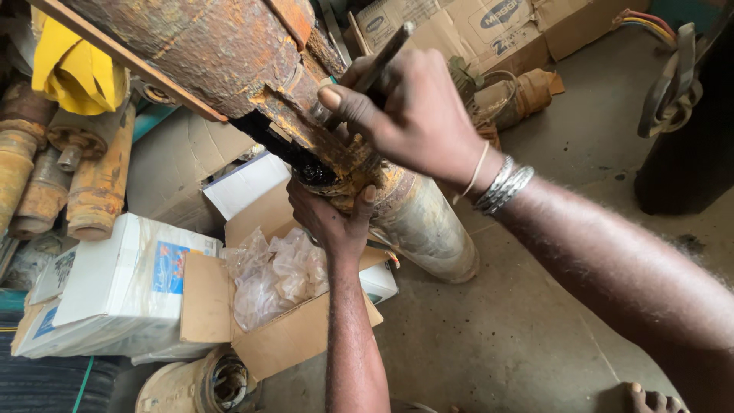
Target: The person sits on the floor of a repair workshop and uses a brush to apply black grease from a tin onto the upper components of a submersible pump motor. They open the tin, dip the brush, spread grease over the pump's metal parts, and stir the grease in the tin between applications.
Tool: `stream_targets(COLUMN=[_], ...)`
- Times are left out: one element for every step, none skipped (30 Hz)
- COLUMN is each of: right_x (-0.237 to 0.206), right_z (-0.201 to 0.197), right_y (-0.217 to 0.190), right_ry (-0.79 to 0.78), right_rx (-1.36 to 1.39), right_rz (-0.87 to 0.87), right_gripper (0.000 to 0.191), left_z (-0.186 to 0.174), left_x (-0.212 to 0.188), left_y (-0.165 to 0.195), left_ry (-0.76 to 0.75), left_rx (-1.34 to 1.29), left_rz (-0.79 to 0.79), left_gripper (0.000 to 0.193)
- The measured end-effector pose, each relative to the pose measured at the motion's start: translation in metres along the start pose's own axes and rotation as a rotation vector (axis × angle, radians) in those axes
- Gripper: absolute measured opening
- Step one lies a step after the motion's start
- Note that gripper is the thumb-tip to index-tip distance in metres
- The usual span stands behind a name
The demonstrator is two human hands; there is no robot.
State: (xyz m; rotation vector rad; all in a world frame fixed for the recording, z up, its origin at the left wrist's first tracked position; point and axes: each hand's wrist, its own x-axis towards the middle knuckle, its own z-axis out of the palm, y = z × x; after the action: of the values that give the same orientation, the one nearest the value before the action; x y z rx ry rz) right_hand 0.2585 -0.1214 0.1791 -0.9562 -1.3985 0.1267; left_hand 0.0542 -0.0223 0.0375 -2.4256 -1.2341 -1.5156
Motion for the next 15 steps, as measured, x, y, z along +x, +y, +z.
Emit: stream_targets(right_x=[-0.001,-0.002,-0.004,-0.007,-0.008,-0.009,-0.01,-0.009,-0.009,-0.008,-0.007,-0.006,-0.005,-0.005,-0.006], right_z=[0.0,0.001,0.002,0.005,0.006,0.006,0.006,0.005,0.005,0.004,0.004,0.003,0.004,0.006,0.008], right_y=[0.001,0.003,0.005,0.007,0.01,0.012,0.013,0.014,0.014,0.013,0.011,0.009,0.007,0.004,0.002], right_ry=[-0.02,-0.04,0.001,0.042,0.083,0.047,0.011,-0.024,-0.039,-0.056,-0.068,-0.019,0.027,0.069,0.03], right_rx=[0.098,0.196,0.099,-0.002,-0.103,-0.066,-0.027,0.012,0.089,0.164,0.239,0.313,0.388,0.464,0.343], right_rz=[0.043,0.087,0.019,-0.053,-0.127,-0.098,-0.067,-0.037,0.051,0.14,0.226,0.24,0.25,0.263,0.176], right_gripper=[0.033,0.034,0.032,0.03,0.028,0.028,0.028,0.029,0.028,0.028,0.028,0.026,0.025,0.024,0.026], left_z=[0.0,0.0,0.0,0.001,0.001,0.001,0.0,-0.001,-0.002,-0.002,-0.003,-0.003,-0.004,-0.005,-0.005], left_x=[0.0,0.0,0.0,0.001,0.001,0.001,0.001,0.0,0.0,-0.001,0.0,0.0,0.0,0.0,0.0], left_y=[0.0,0.0,0.0,-0.001,-0.001,-0.001,-0.001,-0.002,-0.002,-0.002,-0.002,-0.002,-0.002,-0.001,-0.001], left_ry=[-0.003,-0.008,-0.004,0.003,0.012,0.01,0.006,0.002,-0.006,-0.015,-0.022,-0.017,-0.009,-0.001,0.008], left_rx=[0.001,0.003,0.005,0.004,0.001,-0.003,-0.005,-0.007,-0.002,0.0,0.001,-0.002,-0.005,-0.006,-0.01], left_rz=[-0.005,-0.012,-0.004,0.006,0.018,0.013,0.007,0.003,-0.008,-0.021,-0.029,-0.012,0.004,0.014,0.02], left_gripper=[0.124,0.125,0.124,0.124,0.123,0.124,0.124,0.124,0.123,0.122,0.121,0.121,0.121,0.121,0.121])
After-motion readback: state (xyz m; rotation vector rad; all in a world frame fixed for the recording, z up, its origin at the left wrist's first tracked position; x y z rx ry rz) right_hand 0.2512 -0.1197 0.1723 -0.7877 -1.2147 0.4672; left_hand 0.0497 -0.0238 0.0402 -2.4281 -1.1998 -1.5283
